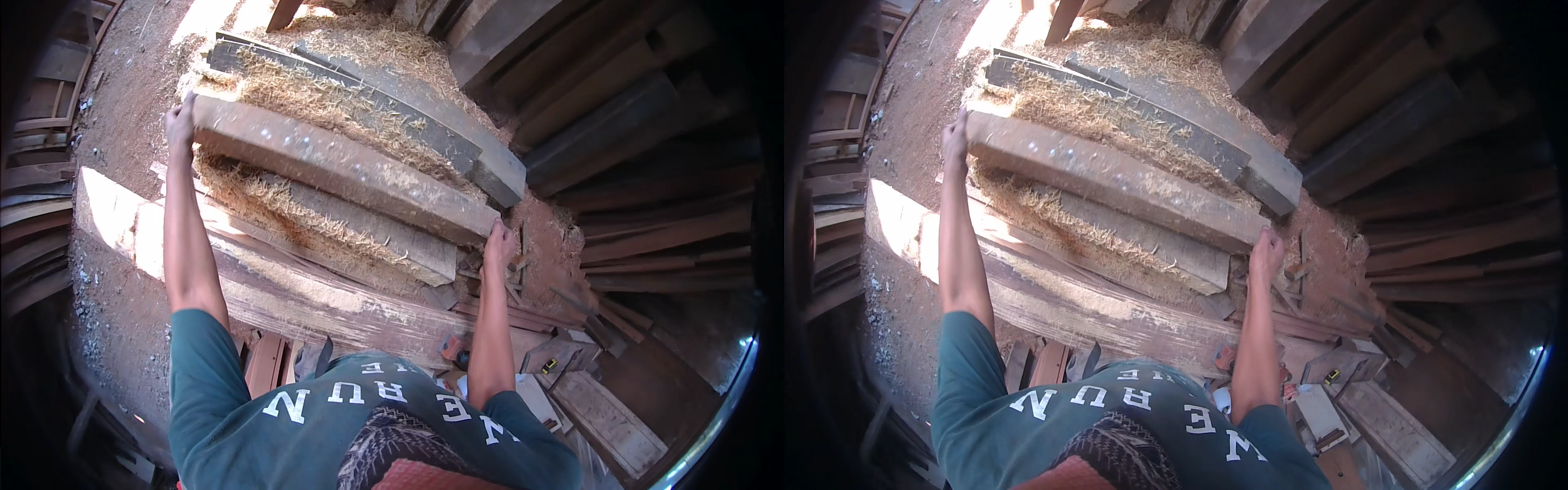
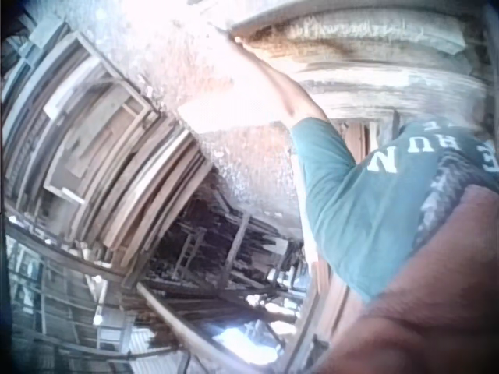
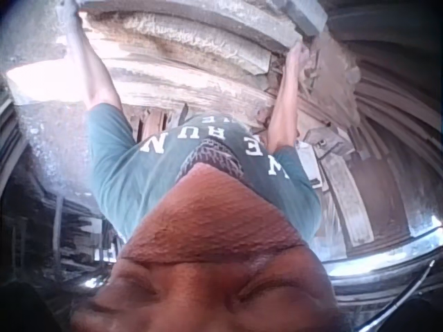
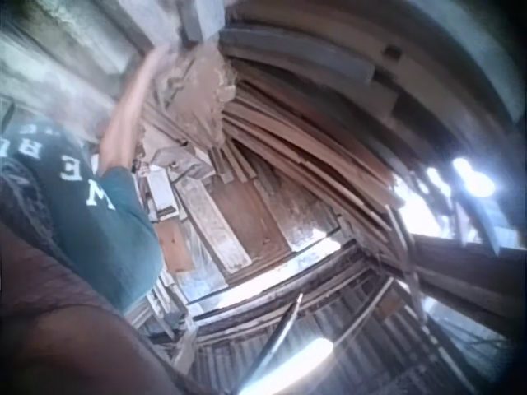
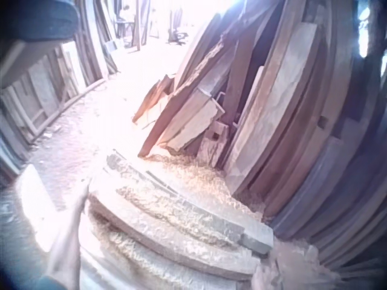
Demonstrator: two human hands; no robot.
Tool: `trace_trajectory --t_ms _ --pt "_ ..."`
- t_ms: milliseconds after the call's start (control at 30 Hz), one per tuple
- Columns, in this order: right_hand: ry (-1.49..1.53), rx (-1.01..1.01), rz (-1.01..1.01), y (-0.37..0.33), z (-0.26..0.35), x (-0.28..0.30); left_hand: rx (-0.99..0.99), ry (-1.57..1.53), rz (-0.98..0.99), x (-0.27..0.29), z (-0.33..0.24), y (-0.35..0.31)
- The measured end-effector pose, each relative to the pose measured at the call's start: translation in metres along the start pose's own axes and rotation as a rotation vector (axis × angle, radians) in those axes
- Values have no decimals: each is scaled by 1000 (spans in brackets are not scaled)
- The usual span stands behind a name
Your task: The person uses a circular saw to cut a long wooden plank into smaller pieces, then uses an electric planer to smooth the surface of the cut wood. The person handles the wood and tools directly, moving the plank and planer along the surface.
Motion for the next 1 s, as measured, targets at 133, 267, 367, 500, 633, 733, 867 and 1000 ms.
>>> trace_trajectory --t_ms 133,267,367,500,633,733,867,1000 --pt "-39 149 29 -49 -18 47 243 -290 127 127 23 -64" --pt "-65 241 125 -117 -31 80 231 -422 -271 250 40 -159" --pt "-38 202 292 -159 -61 81 317 -620 -194 366 149 -165" --pt "-57 189 349 -190 -118 74 255 -503 -260 385 170 -193" --pt "-156 305 368 -203 -110 84 267 -216 -156 423 195 -189" --pt "-260 465 348 -189 -144 71 250 231 -314 406 175 -192" --pt "-265 494 497 -190 -161 85 322 -302 -282 403 180 -229" --pt "-151 531 786 -218 -175 82 487 -385 -378 430 253 -320"
Point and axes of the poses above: each hand's wrist, its own y-axis towards the middle knuckle, its own x-axis out of the back of the hand, z = x × y, the point moved 2 cm from there along y, towards the middle knuckle, and after that the axes turned 13 degrees about -y, right-handed, at the moved point
